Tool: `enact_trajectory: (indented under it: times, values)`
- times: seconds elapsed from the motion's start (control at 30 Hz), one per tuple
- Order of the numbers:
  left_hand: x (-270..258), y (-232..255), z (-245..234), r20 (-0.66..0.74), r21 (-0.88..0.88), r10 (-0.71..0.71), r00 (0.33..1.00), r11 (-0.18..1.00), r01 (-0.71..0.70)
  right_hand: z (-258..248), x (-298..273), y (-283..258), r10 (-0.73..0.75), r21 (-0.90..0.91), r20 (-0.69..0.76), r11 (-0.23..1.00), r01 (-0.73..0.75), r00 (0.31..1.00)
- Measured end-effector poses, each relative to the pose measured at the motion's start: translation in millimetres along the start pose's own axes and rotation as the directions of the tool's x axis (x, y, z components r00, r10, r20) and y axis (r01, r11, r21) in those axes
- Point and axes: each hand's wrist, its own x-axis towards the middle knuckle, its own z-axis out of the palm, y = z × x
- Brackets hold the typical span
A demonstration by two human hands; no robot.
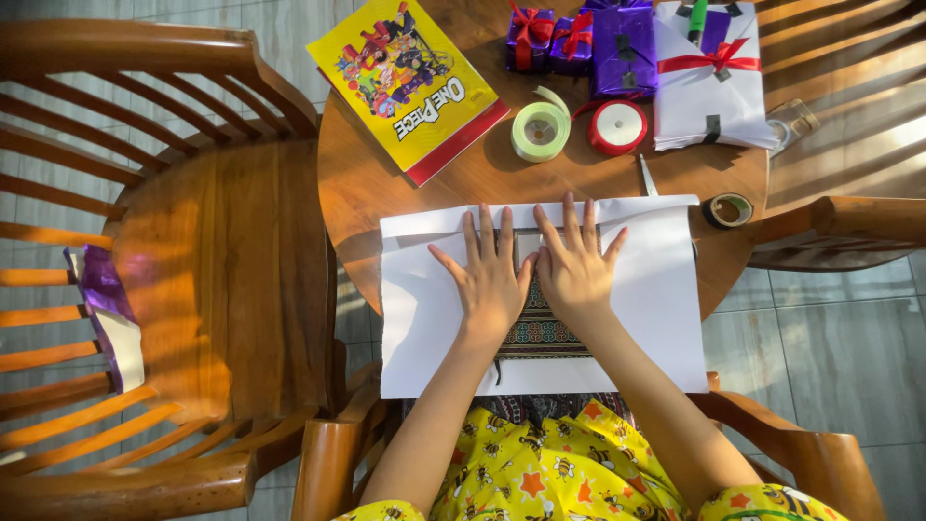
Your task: The person ties a red ribbon on a white-wrapped gift, secures it with black tape, and places a green marker on top. Then they place a patterned book on white paper, fold the paper around it, and secure the folds with black tape.
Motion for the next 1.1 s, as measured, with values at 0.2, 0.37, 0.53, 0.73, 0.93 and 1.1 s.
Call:
enact_trajectory:
  times: [0.2, 0.37, 0.53, 0.73, 0.93, 1.1]
  values:
    - [-1, -2, -4, -0.01, -0.021, -0.026, 1.0, 0.999, 0.025, 4, 1, -2, 0.02, 0.062, -0.023, 0.998, -0.018, 1.0]
    - [-2, -12, -17, -0.08, -0.09, 0.008, 0.997, 0.996, -0.015, 5, 5, -14, 0.013, 0.147, -0.012, 0.989, -0.011, 1.0]
    - [-6, -16, -19, -0.193, -0.15, 0.112, 0.975, 0.978, -0.142, 2, 6, -21, 0.002, 0.211, -0.005, 0.977, -0.001, 1.0]
    - [-3, -18, -9, -0.125, -0.238, 0.184, 0.975, 0.948, -0.21, 6, -2, -18, -0.011, 0.191, -0.046, 0.981, 0.019, 0.999]
    - [-2, -5, -28, -0.089, -0.201, 0.168, 0.982, 0.962, -0.183, -8, 6, 0, 0.035, 0.516, -0.061, 0.856, 0.002, 0.998]
    - [-5, 30, -45, -0.181, -0.403, 0.205, 0.962, 0.877, -0.263, -52, -29, 35, 0.351, 0.697, -0.14, 0.699, -0.16, 0.926]
